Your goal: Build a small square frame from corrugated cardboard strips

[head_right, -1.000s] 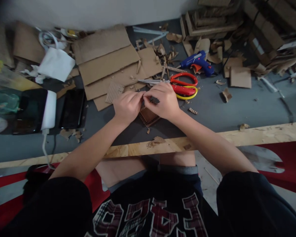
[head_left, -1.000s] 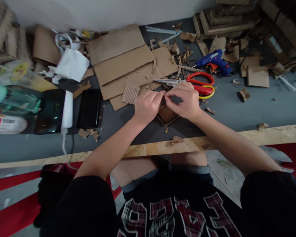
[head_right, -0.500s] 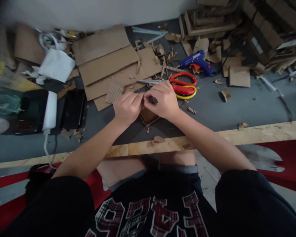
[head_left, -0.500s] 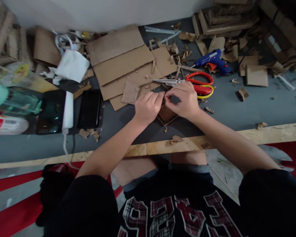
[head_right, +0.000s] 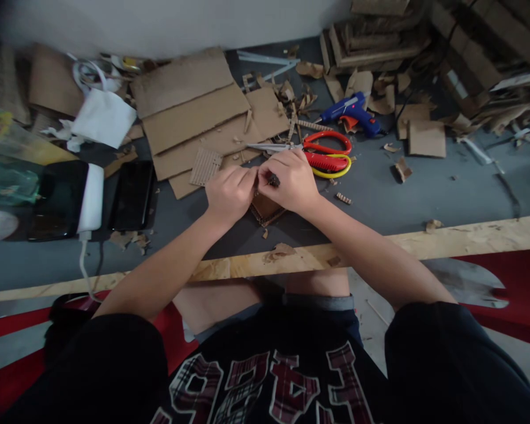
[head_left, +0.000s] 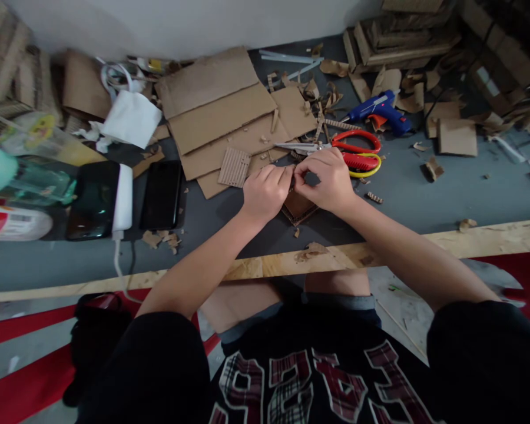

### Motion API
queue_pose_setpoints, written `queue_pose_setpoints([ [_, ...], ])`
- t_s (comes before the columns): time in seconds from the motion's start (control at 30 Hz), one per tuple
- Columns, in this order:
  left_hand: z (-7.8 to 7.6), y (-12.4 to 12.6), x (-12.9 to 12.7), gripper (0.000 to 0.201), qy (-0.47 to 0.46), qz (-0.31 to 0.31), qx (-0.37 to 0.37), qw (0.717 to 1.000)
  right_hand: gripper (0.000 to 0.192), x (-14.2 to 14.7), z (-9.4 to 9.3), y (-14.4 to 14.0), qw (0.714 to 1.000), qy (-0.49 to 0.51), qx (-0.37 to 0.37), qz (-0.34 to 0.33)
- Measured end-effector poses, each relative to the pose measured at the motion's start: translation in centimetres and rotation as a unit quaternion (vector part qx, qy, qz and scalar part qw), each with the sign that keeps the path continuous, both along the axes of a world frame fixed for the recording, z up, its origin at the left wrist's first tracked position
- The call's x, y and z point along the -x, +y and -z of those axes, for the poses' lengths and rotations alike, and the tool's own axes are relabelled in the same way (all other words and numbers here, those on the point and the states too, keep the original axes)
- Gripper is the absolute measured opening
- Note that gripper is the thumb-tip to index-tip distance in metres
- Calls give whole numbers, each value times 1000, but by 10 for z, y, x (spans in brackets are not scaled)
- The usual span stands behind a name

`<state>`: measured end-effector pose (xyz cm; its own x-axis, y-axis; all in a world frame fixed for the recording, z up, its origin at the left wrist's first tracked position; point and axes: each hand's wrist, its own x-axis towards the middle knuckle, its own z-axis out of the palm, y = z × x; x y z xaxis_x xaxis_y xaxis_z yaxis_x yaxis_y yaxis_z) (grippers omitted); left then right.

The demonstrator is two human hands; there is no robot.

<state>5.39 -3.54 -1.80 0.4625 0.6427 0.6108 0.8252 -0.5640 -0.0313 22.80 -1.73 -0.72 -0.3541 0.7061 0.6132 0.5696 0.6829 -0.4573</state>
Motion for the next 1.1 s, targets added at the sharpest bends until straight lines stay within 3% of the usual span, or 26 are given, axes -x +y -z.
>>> queue_pose_setpoints([
  [0.13,0,0,2,37,-13,20,-32,999,5,3,0,-1,1000,29,11,0],
  [0.27,3,4,8,35,-68,46,-39,996,7,3,-3,-1,992,95,55,-56],
  [0.43,8,6,12,36,-122,66,17,990,10,-1,-4,2,980,150,98,-82],
  [0.57,10,7,13,38,-145,61,51,986,12,-3,-5,1,980,161,80,-84],
  [0.77,11,10,16,32,-121,67,-21,990,16,-4,-8,-2,993,83,34,-71],
  [0.87,8,5,12,28,-176,42,21,983,16,-4,-6,-1,995,85,19,-46],
  [0.93,4,2,6,33,-279,12,73,957,16,-6,-5,0,994,110,8,-19],
  [1.0,2,2,1,37,-394,6,137,909,16,-8,-4,2,990,139,-2,-4],
  [1.1,2,9,-1,42,-515,91,263,811,18,-10,-2,6,986,165,-9,-27],
])
